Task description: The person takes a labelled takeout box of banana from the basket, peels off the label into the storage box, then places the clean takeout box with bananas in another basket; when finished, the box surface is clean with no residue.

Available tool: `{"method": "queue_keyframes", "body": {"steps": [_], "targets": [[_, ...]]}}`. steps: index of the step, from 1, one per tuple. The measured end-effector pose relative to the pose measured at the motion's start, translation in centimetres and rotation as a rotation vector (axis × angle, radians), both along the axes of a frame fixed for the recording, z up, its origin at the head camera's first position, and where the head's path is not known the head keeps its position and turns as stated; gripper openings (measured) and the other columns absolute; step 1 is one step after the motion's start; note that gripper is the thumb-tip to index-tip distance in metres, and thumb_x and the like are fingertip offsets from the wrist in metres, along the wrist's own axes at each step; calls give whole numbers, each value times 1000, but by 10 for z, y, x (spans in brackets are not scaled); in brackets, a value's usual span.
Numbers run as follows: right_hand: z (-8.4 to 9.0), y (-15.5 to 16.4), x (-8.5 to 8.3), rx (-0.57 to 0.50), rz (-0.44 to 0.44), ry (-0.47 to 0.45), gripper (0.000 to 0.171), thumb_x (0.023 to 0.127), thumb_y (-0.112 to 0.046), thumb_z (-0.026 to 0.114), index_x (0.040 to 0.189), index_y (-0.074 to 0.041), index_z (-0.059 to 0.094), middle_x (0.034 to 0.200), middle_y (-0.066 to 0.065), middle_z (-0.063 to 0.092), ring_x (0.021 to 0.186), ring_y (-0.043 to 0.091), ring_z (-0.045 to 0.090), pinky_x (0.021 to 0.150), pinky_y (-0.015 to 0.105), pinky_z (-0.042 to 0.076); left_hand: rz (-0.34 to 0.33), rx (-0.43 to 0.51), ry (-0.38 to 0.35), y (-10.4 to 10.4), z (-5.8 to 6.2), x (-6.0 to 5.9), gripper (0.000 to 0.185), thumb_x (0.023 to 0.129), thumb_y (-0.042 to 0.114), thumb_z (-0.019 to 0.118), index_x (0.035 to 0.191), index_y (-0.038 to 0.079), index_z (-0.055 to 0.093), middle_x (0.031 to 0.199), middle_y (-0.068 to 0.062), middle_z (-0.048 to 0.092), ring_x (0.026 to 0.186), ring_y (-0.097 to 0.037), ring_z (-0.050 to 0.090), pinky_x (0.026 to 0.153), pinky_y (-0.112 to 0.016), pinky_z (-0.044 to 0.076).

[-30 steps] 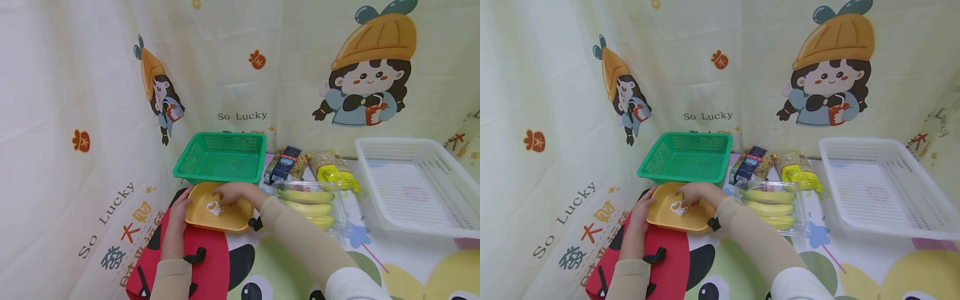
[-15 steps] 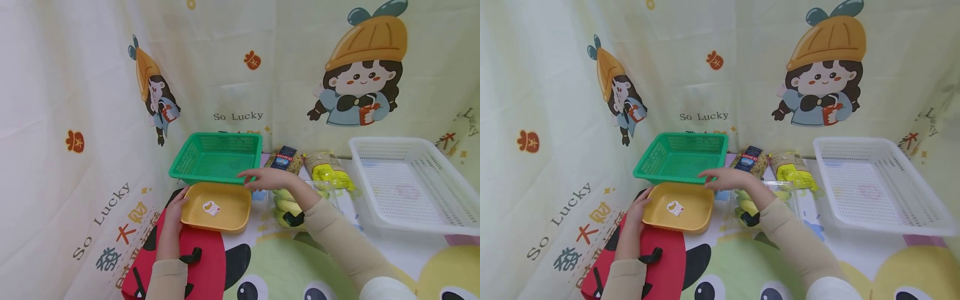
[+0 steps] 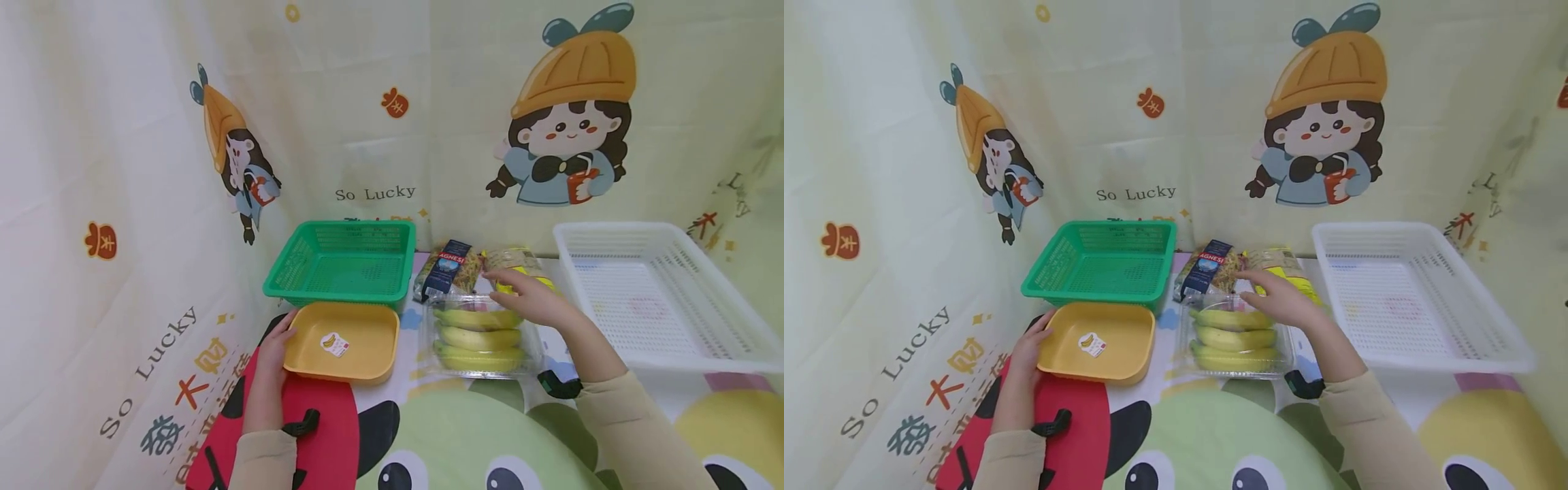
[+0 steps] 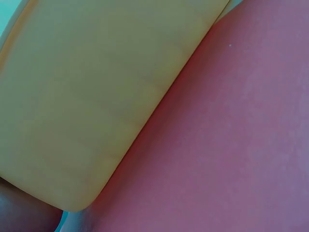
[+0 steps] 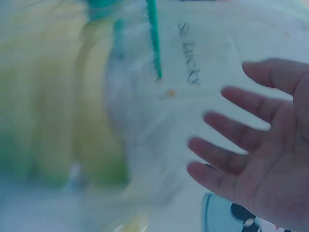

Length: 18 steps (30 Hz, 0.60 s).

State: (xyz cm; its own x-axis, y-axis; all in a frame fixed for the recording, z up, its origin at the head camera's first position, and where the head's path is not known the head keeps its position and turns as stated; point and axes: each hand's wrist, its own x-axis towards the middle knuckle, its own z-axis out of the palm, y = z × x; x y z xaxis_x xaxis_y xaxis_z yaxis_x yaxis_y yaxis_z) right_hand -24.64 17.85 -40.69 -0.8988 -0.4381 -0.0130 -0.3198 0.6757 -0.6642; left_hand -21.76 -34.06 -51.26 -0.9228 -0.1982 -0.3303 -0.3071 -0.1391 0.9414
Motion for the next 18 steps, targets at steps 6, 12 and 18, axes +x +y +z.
{"method": "queue_keyframes", "body": {"steps": [6, 12, 18], "targets": [[-27, 23, 15, 10, -163, 53, 50, 93, -41, 47, 136, -17, 41, 142, 14, 37, 131, 38, 31, 101, 60, 31, -1, -19, 3, -2, -2, 1, 41, 97, 22, 41, 137, 34, 42, 150, 4, 29, 130, -19, 35, 108, -32, 34], [-53, 36, 23, -20, -182, 28, 56, 93, -42, 48, 140, -15, 35, 145, 17, 32, 133, 41, 27, 101, 62, 29, -15, 26, -25, -1, 10, 5, 43, 98, 19, 39, 139, 33, 39, 151, 3, 26, 133, -20, 32, 111, -35, 29], [-67, 47, 27, -78, -189, -71, 61, 91, -47, 48, 144, -23, 27, 148, 15, 27, 134, 42, 26, 100, 63, 30, -29, 5, -53, -4, 19, 9, 44, 99, 20, 38, 141, 31, 35, 152, 3, 23, 132, -19, 32, 110, -32, 31]]}}
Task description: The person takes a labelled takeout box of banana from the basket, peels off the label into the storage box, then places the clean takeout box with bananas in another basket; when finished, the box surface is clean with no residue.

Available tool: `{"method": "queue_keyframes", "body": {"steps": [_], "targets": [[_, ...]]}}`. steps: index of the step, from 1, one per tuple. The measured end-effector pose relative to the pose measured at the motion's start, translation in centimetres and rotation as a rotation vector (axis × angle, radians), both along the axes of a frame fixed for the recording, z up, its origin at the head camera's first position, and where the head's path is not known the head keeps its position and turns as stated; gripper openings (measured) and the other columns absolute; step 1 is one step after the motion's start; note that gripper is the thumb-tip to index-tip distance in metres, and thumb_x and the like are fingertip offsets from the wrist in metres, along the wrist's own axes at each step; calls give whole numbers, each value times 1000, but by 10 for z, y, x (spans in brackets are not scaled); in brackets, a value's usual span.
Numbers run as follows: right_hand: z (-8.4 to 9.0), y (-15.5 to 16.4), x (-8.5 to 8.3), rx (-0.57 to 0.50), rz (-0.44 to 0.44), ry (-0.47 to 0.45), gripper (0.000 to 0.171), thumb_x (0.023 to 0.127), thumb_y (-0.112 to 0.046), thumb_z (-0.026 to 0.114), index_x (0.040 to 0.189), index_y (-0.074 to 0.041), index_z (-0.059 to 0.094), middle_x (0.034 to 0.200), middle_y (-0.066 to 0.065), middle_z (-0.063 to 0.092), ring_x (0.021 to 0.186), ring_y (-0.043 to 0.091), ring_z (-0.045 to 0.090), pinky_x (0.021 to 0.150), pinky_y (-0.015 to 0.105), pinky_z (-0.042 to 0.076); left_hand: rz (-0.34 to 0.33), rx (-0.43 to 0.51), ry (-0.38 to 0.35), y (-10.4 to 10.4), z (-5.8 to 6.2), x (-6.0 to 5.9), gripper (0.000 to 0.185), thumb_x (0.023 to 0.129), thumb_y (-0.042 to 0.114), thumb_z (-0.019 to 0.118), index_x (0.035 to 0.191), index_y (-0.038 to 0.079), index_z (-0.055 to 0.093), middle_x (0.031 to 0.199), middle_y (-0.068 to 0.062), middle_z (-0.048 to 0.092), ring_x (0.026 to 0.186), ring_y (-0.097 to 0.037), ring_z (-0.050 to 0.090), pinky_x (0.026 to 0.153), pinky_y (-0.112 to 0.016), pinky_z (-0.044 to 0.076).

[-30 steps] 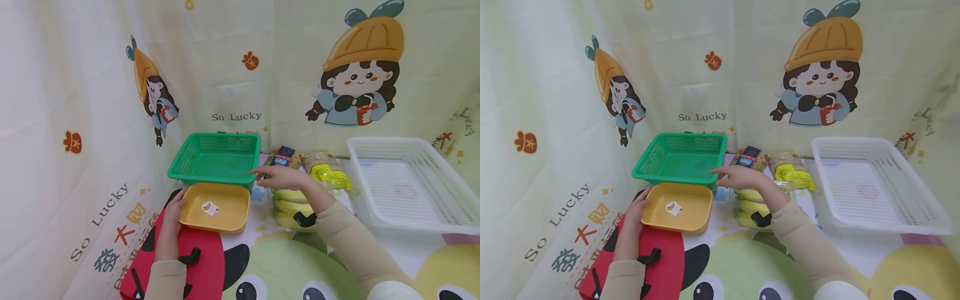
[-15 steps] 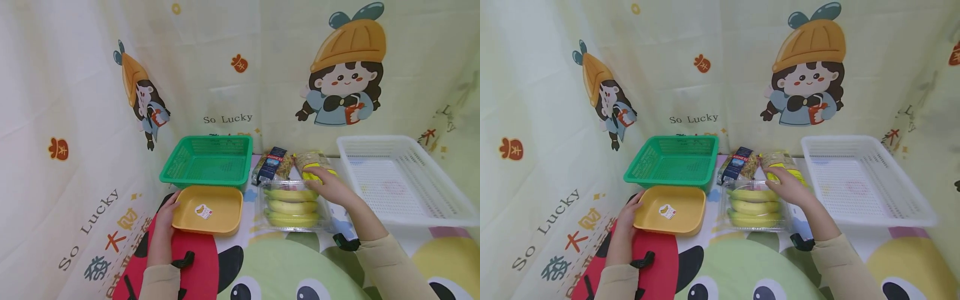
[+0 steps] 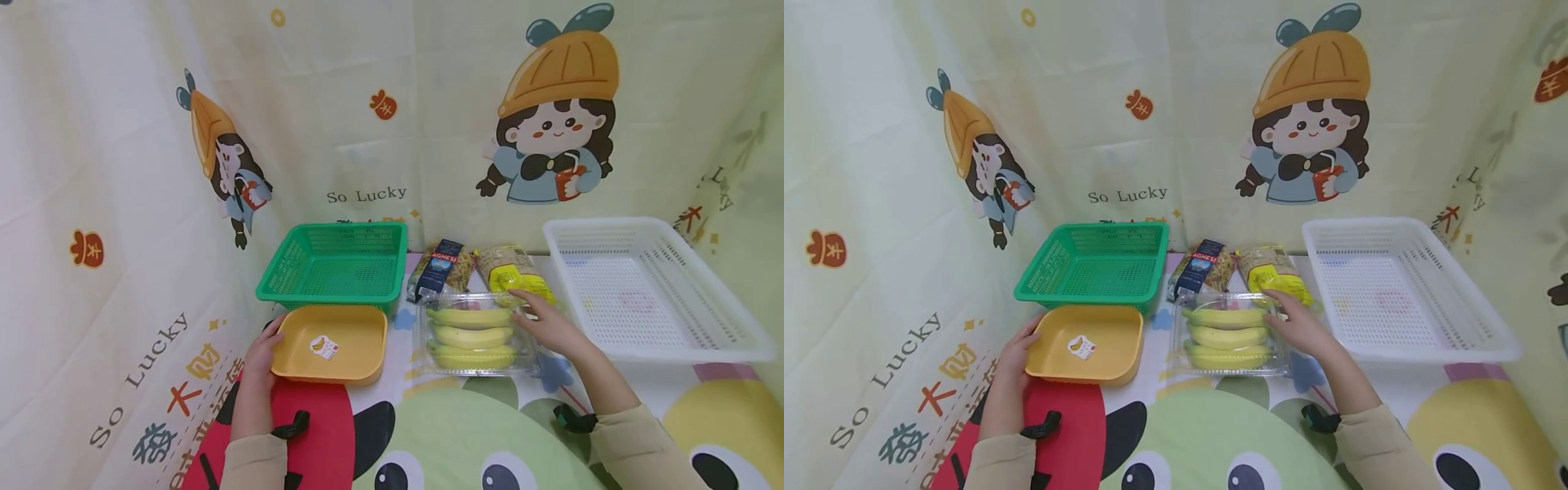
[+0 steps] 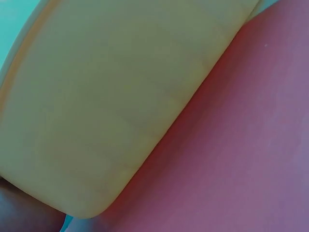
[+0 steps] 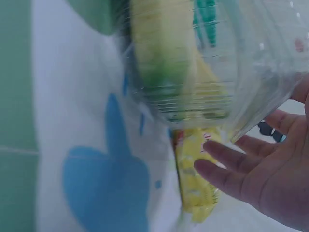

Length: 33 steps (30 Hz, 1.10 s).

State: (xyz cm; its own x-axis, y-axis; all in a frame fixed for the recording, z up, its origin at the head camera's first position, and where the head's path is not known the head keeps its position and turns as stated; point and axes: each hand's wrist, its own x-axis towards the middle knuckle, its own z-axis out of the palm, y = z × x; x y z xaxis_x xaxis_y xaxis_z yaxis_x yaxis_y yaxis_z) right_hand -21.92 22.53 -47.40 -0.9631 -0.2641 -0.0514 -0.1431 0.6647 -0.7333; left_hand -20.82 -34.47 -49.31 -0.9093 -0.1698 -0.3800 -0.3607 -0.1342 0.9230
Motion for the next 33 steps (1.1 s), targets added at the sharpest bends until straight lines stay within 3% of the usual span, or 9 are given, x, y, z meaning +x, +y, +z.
{"method": "queue_keyframes", "body": {"steps": [6, 11, 13, 15, 19, 22, 25, 30, 33], "targets": [[-8, 5, -1, -97, -10, -59, 67, 93, -43, 48, 148, -25, 15, 151, 19, 19, 124, 47, 40, 92, 60, 41, -4, -101, -1, -9, -8, -6, 43, 99, 23, 37, 141, 31, 35, 153, 3, 22, 136, -20, 27, 113, -38, 26], [-14, 6, -2, -161, -3, -49, 69, 94, -39, 48, 148, -19, 13, 150, 24, 17, 118, 50, 45, 91, 58, 43, 36, -597, 44, -8, -4, -4, 46, 98, 41, 29, 142, 29, 35, 149, -1, 32, 138, -27, 27, 111, -48, 25], [-15, 6, -2, -166, -5, -51, 69, 93, -40, 48, 148, -18, 13, 150, 24, 17, 117, 50, 45, 91, 57, 44, 124, -765, 125, 2, 5, -1, 45, 97, 41, 29, 138, 27, 43, 143, -2, 42, 134, -28, 34, 108, -49, 29], [-17, 7, -2, -161, -9, -54, 70, 93, -41, 48, 148, -18, 12, 150, 24, 17, 118, 50, 44, 91, 57, 43, 194, -842, 242, 20, 14, 3, 40, 98, 38, 32, 131, 26, 52, 134, -2, 52, 128, -25, 43, 106, -47, 34], [-18, 7, -2, -151, -17, -44, 69, 93, -40, 48, 148, -16, 14, 149, 25, 19, 118, 50, 44, 93, 57, 42, 162, -866, 527, 65, 29, 6, 29, 97, 29, 42, 115, 25, 64, 112, 1, 65, 108, -18, 57, 94, -36, 45], [-18, 7, -2, -161, -17, -41, 68, 93, -40, 48, 148, -15, 16, 148, 25, 21, 119, 49, 44, 95, 58, 40, 22, -811, 717, 99, 35, 9, 25, 97, 23, 45, 111, 23, 66, 104, 2, 67, 101, -14, 60, 89, -26, 48], [-19, 6, -3, -173, -14, -50, 67, 93, -41, 48, 148, -15, 17, 149, 25, 21, 120, 49, 43, 96, 58, 39, -141, -739, 835, 131, 36, 12, 25, 97, 20, 45, 112, 21, 65, 106, 3, 66, 101, -12, 60, 88, -20, 48], [-21, 6, -3, -169, -18, -52, 67, 93, -42, 48, 147, -18, 18, 148, 24, 23, 120, 50, 42, 94, 58, 40, -328, -621, 713, 186, 53, 27, 27, 96, 13, 44, 117, 16, 62, 118, 0, 62, 114, -14, 55, 98, -32, 45], [-23, 6, -4, -164, -11, -42, 66, 93, -43, 48, 147, -19, 19, 148, 24, 24, 122, 50, 40, 94, 59, 39, -368, -578, 651, 206, 43, 27, 31, 96, 13, 44, 124, 18, 57, 127, 2, 56, 121, -16, 50, 102, -38, 41]]}}
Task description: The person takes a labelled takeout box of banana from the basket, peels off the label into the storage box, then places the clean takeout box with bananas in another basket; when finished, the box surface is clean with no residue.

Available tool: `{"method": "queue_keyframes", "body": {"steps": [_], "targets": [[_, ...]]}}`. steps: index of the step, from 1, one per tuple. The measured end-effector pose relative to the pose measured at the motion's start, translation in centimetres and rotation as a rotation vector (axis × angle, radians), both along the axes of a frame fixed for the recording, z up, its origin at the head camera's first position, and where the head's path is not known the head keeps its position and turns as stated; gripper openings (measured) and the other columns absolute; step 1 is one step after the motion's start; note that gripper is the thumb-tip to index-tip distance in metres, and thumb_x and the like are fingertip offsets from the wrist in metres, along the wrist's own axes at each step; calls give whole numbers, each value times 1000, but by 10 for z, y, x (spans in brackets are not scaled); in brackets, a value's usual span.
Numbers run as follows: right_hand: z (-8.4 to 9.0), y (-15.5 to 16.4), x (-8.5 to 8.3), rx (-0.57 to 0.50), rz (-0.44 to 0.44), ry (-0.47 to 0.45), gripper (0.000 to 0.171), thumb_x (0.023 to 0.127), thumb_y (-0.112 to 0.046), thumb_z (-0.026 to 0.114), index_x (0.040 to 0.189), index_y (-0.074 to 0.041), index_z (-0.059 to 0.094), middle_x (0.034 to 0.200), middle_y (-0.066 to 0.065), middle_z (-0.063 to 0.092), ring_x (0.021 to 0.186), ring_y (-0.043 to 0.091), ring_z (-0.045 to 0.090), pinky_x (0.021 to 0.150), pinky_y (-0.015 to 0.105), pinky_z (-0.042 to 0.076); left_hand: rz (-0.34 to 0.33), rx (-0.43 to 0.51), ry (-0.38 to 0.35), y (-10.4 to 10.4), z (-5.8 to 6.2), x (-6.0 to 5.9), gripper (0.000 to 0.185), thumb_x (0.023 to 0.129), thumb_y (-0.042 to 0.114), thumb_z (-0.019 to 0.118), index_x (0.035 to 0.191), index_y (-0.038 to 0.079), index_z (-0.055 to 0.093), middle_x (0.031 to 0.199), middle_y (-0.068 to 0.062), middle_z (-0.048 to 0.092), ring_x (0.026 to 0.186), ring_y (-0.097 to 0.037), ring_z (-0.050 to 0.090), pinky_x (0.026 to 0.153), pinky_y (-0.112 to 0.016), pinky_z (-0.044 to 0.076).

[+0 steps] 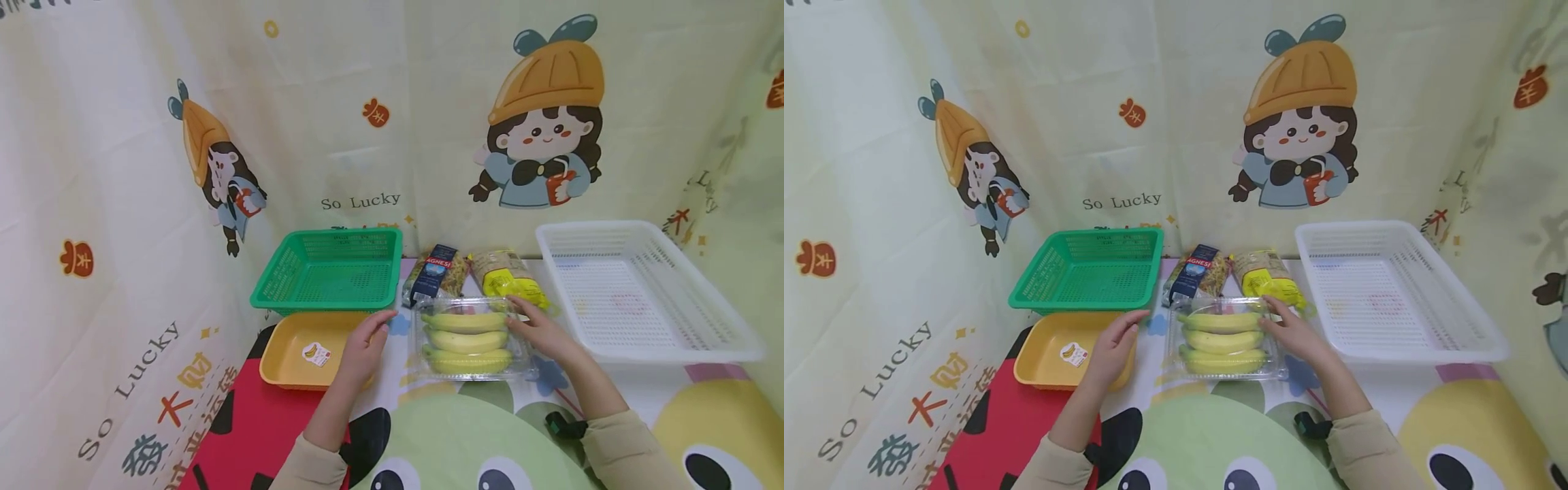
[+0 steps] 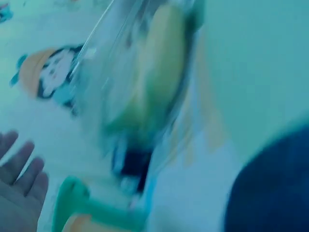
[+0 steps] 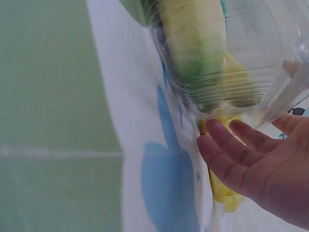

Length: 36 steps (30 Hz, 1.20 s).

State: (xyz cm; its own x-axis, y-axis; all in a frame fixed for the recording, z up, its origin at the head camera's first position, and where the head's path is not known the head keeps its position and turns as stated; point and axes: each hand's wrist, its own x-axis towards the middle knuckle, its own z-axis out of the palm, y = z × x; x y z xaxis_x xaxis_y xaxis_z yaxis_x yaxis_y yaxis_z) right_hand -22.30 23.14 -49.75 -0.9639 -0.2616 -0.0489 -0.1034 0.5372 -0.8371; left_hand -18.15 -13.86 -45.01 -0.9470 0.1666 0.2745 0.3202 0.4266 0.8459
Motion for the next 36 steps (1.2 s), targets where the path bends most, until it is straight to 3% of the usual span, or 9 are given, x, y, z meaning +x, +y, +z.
{"method": "queue_keyframes", "body": {"steps": [4, 8, 12, 16, 21, 24, 28, 32, 36], "targets": [[-3, -1, 0, 3, -10, 3, 65, 93, -44, 48, 147, -21, 19, 145, 26, 29, 123, 50, 39, 95, 59, 39, -24, 45, -112, 19, -31, -13, 39, 97, 21, 45, 135, 28, 45, 141, 6, 43, 131, -18, 40, 107, -42, 35], [-4, -1, 0, 4, -32, -2, 65, 92, -45, 48, 147, -23, 20, 141, 28, 33, 122, 50, 40, 94, 58, 41, 36, 106, -338, 41, -47, -24, 48, 95, 36, 45, 141, 38, 29, 150, 7, 27, 138, -21, 28, 110, -45, 29], [-4, 0, 2, -2, -34, -24, 67, 91, -47, 48, 147, -24, 19, 144, 25, 30, 125, 49, 37, 95, 60, 39, 81, 181, -495, 57, -57, -35, 61, 93, 52, 41, 146, 34, 17, 153, 4, 21, 140, -24, 22, 112, -48, 24], [-5, 0, 4, 3, -38, -27, 68, 91, -49, 48, 147, -24, 19, 143, 24, 32, 125, 48, 37, 94, 59, 40, 92, 216, -542, 63, -63, -41, 69, 90, 59, 38, 148, 30, 13, 153, 2, 21, 140, -28, 19, 113, -52, 17], [-6, 0, 2, 36, -49, -25, 69, 89, -52, 49, 146, -25, 21, 139, 22, 39, 121, 45, 43, 91, 56, 43, 90, 258, -568, 65, -64, -43, 69, 90, 58, 40, 148, 31, 11, 153, -3, 19, 140, -31, 17, 112, -54, 13], [-5, -1, 2, 29, -54, -55, 69, 89, -52, 49, 146, -27, 20, 139, 21, 39, 115, 41, 49, 82, 50, 49, 85, 267, -566, 65, -64, -43, 70, 90, 57, 41, 148, 31, 12, 154, -3, 18, 141, -30, 17, 113, -52, 15], [-3, -2, 3, -4, -57, -99, 68, 89, -51, 50, 146, -30, 19, 135, 21, 42, 85, 34, 56, 62, 37, 50, 97, 264, -562, 65, -63, -44, 68, 91, 56, 41, 148, 30, 14, 153, -2, 19, 140, -29, 20, 113, -51, 17], [-2, -4, 4, -2, -55, -117, 69, 88, -51, 52, 146, -32, 19, 132, 20, 45, 55, 26, 48, 53, 35, 47, 116, 252, -564, 65, -61, -47, 68, 91, 56, 40, 148, 29, 16, 153, -2, 22, 140, -30, 21, 113, -52, 17], [2, -6, 5, 9, -56, -126, 71, 87, -52, 52, 146, -29, 19, 130, 20, 46, 52, 20, 47, 52, 34, 47, 121, 244, -566, 64, -58, -49, 68, 91, 57, 39, 148, 27, 16, 153, -1, 21, 141, -29, 18, 113, -53, 16]]}}
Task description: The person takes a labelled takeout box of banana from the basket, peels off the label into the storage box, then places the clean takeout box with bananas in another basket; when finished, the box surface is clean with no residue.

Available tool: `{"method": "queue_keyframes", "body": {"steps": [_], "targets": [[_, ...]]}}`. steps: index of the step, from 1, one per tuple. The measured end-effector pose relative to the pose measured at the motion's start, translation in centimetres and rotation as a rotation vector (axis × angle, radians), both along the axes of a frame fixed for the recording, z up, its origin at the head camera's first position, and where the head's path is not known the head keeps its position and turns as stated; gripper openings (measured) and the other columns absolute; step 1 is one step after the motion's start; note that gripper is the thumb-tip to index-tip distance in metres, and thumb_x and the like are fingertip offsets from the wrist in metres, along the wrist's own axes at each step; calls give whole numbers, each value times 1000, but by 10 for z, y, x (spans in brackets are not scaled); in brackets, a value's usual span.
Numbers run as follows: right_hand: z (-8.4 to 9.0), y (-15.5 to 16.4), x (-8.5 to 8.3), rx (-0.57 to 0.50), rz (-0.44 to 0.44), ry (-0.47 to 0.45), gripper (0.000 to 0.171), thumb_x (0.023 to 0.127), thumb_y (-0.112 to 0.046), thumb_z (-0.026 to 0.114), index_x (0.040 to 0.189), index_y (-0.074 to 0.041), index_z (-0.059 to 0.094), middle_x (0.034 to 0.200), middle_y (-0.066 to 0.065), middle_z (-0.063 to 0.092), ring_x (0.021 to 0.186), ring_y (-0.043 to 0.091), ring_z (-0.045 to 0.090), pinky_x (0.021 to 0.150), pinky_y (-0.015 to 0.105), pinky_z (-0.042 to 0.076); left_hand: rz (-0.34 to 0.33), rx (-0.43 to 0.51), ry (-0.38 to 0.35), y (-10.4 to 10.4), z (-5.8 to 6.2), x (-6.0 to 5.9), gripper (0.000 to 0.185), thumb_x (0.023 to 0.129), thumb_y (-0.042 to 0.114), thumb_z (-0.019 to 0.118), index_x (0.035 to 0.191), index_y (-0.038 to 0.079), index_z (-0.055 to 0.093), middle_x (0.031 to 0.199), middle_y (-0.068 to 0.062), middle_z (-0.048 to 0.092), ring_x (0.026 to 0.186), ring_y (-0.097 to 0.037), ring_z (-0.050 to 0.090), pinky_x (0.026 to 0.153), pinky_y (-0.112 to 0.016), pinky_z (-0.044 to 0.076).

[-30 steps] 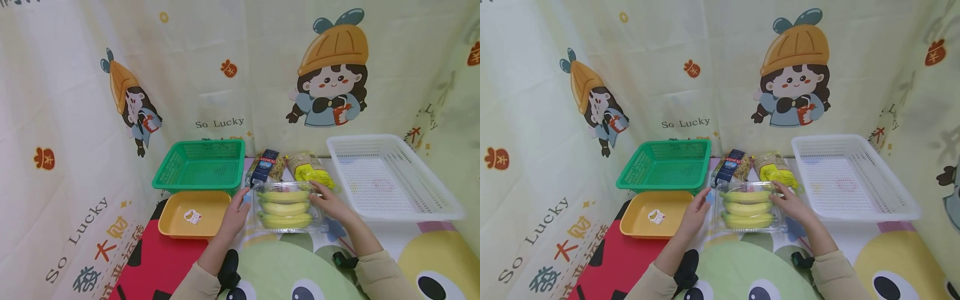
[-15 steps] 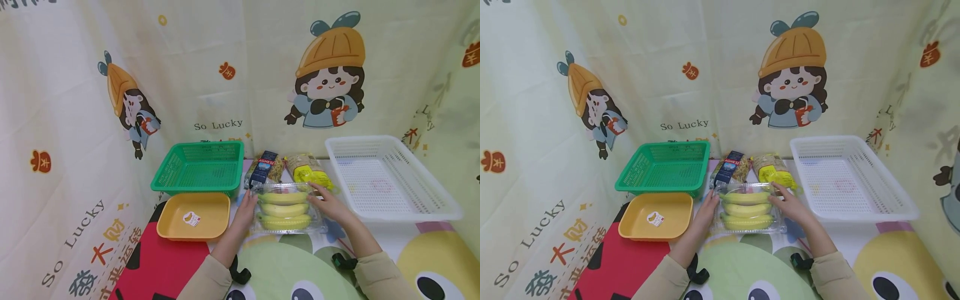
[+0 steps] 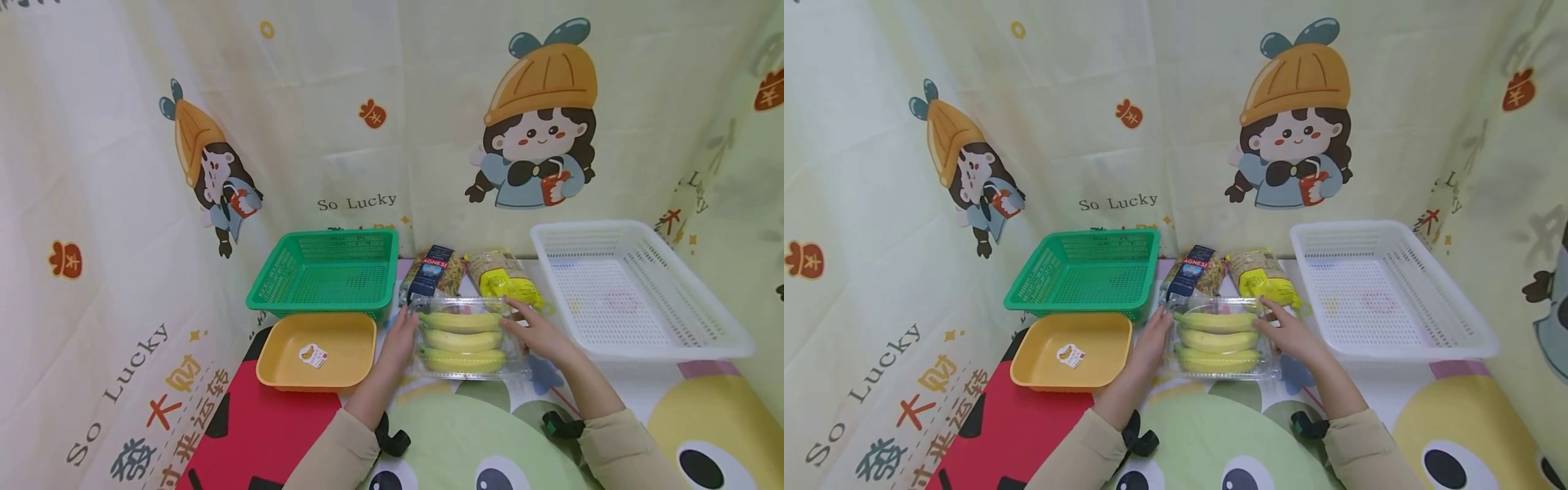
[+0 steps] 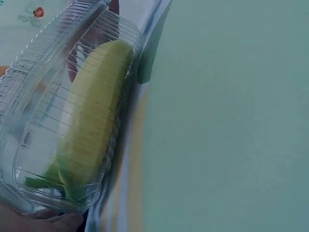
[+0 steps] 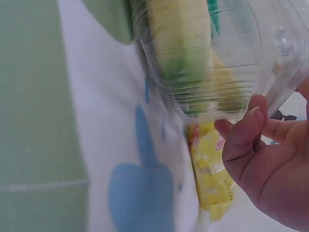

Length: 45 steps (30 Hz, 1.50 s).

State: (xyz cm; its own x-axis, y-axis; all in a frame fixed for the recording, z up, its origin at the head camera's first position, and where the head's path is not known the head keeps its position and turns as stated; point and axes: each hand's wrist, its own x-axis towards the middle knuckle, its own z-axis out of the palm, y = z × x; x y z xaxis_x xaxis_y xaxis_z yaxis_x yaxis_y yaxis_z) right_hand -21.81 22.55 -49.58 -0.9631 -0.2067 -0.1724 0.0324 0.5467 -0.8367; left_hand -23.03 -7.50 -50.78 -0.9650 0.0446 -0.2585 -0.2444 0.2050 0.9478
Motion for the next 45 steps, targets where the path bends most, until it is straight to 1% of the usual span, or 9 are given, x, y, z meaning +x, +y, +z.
{"method": "queue_keyframes", "body": {"steps": [7, 17, 23, 27, 31, 35, 38, 42, 45], "targets": [[23, -3, 2, -17, 19, 37, 71, 89, -49, 51, 147, -22, 18, 132, 20, 41, 57, 19, 49, 55, 37, 49, -3, -59, 43, -1, 27, 5, 64, 92, 54, 38, 147, 30, 17, 153, 3, 21, 141, -27, 18, 112, -54, 15], [61, -12, 1, 29, 23, 85, 72, 88, -56, 47, 146, -25, 18, 136, 16, 36, 79, 26, 54, 63, 34, 46, -26, -35, 124, -14, 69, 3, 68, 90, 50, 47, 147, 28, 17, 153, 4, 20, 141, -21, 17, 115, -44, 15], [88, -25, -7, -18, 25, 72, 70, 88, -58, 46, 146, -35, 15, 145, 11, 31, 115, 31, 44, 83, 46, 47, 7, -7, 152, -29, 90, -11, 66, 90, 51, 47, 146, 28, 21, 152, 5, 24, 140, -19, 22, 115, -42, 18], [93, -36, -16, -107, 26, 54, 69, 88, -54, 50, 145, -38, 16, 147, 8, 29, 124, 32, 41, 96, 55, 41, 27, 60, 150, -44, 103, -24, 64, 89, 51, 48, 145, 30, 25, 149, 6, 31, 138, -18, 26, 112, -46, 23], [95, -50, -28, -131, 7, 65, 66, 84, -57, 54, 141, -42, 25, 139, 6, 36, 115, 28, 48, 88, 44, 49, 55, 147, 121, -64, 114, -35, 59, 90, 48, 50, 143, 32, 28, 145, 7, 35, 136, -19, 30, 106, -53, 32], [104, -69, -39, -114, -4, 83, 64, 81, -61, 54, 138, -42, 31, 129, 5, 44, 107, 25, 52, 84, 38, 49, 112, 193, 130, -80, 123, -44, 58, 89, 46, 53, 140, 28, 31, 140, 2, 39, 131, -19, 36, 99, -52, 41], [109, -81, -48, -203, -3, 52, 66, 81, -58, 56, 139, -37, 32, 126, 7, 46, 106, 25, 51, 87, 37, 48, 141, 201, 143, -90, 125, -51, 56, 89, 45, 54, 136, 23, 34, 135, -1, 42, 127, -20, 40, 94, -50, 46], [114, -95, -59, -339, -13, -15, 67, 81, -52, 61, 139, -32, 34, 127, 9, 45, 108, 26, 50, 93, 38, 45, 129, 165, 115, -105, 124, -59, 52, 90, 45, 53, 134, 22, 35, 136, 0, 41, 126, -20, 43, 94, -46, 47], [116, -106, -66, -345, -19, -40, 65, 82, -50, 62, 138, -32, 35, 131, 7, 44, 107, 25, 50, 92, 38, 45, 103, 93, 81, -116, 123, -64, 53, 92, 44, 49, 139, 25, 33, 141, 2, 39, 126, -21, 43, 100, -46, 42]]}}
